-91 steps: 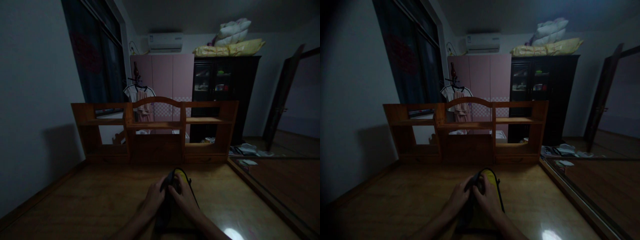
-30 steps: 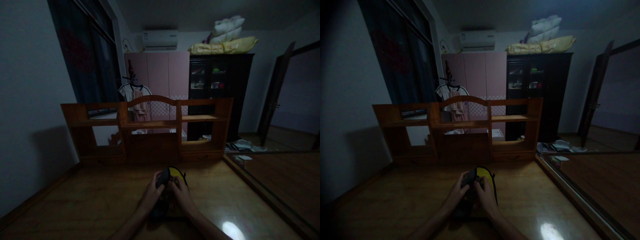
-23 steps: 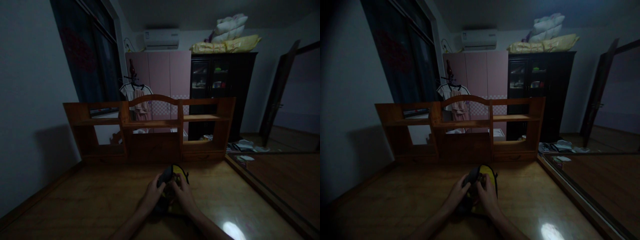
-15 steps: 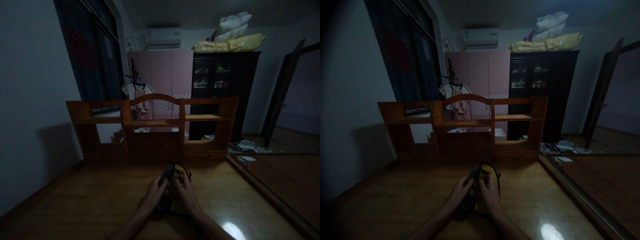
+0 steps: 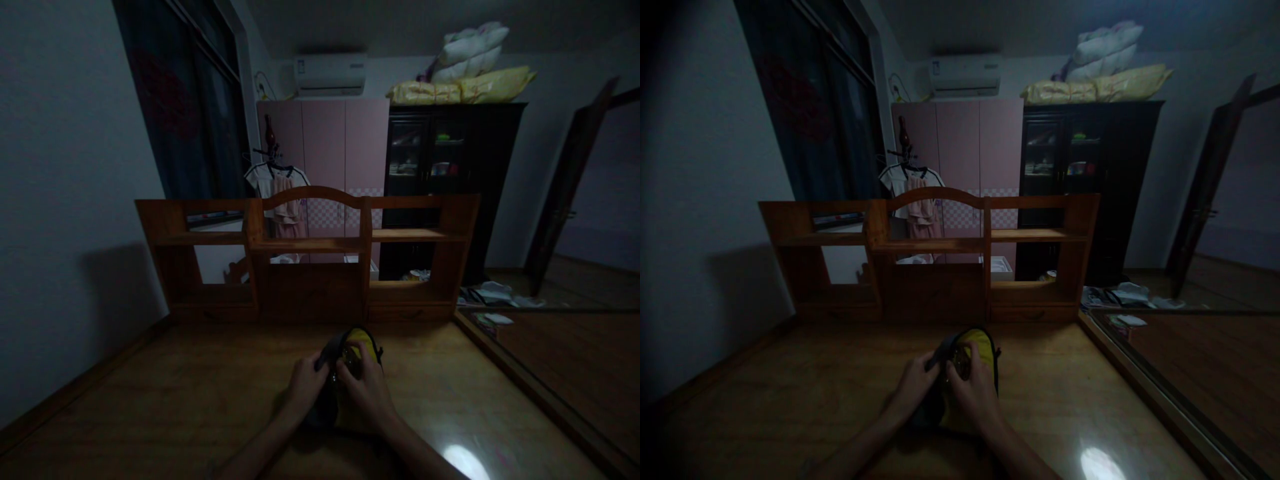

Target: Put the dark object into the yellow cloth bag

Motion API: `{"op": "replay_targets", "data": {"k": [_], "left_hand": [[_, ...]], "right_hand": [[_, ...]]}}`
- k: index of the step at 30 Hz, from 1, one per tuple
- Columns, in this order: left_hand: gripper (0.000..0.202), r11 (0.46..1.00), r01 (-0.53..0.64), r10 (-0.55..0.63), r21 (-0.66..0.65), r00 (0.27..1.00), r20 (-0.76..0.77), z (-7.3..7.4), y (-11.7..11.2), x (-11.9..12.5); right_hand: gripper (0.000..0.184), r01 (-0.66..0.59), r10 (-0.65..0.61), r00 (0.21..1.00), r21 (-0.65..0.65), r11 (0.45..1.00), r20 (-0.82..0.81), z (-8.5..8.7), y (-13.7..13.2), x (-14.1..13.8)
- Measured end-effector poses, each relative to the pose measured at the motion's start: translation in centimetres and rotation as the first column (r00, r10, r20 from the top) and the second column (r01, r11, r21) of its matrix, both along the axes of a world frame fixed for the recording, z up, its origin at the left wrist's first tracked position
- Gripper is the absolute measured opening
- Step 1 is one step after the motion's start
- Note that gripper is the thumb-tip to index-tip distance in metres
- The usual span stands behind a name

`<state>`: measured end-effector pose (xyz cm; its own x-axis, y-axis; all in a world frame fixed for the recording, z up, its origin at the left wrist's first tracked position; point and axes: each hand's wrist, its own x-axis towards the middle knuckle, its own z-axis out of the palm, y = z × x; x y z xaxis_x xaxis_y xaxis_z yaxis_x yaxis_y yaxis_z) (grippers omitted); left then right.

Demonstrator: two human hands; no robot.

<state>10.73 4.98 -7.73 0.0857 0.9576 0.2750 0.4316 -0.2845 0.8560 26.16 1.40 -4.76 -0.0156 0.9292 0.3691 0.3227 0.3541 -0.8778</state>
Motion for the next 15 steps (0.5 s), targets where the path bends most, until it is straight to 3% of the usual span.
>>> {"op": "replay_targets", "data": {"k": [7, 11, 15], "left_hand": [[0.028, 0.999, -0.026, 0.028, 0.025, 0.997, -0.073, 0.8, -0.6, -0.1], [0.032, 0.999, 0.007, -0.004, 0.035, 0.997, -0.072, 0.8, -0.9, 0.2], [0.034, 0.999, 0.022, -0.02, 0.047, 0.998, -0.055, 0.9, -1.2, 0.4]], "right_hand": [[0.041, 0.001, -0.002, 1.0, -0.083, 0.997, -0.017, -0.7, 0.7, 0.3], [0.033, -0.067, 0.064, 0.997, -0.108, 0.992, -0.033, -1.0, 1.0, 0.6], [0.029, -0.034, 0.032, 0.999, -0.075, 0.997, -0.027, -1.0, 0.9, 0.7]]}}
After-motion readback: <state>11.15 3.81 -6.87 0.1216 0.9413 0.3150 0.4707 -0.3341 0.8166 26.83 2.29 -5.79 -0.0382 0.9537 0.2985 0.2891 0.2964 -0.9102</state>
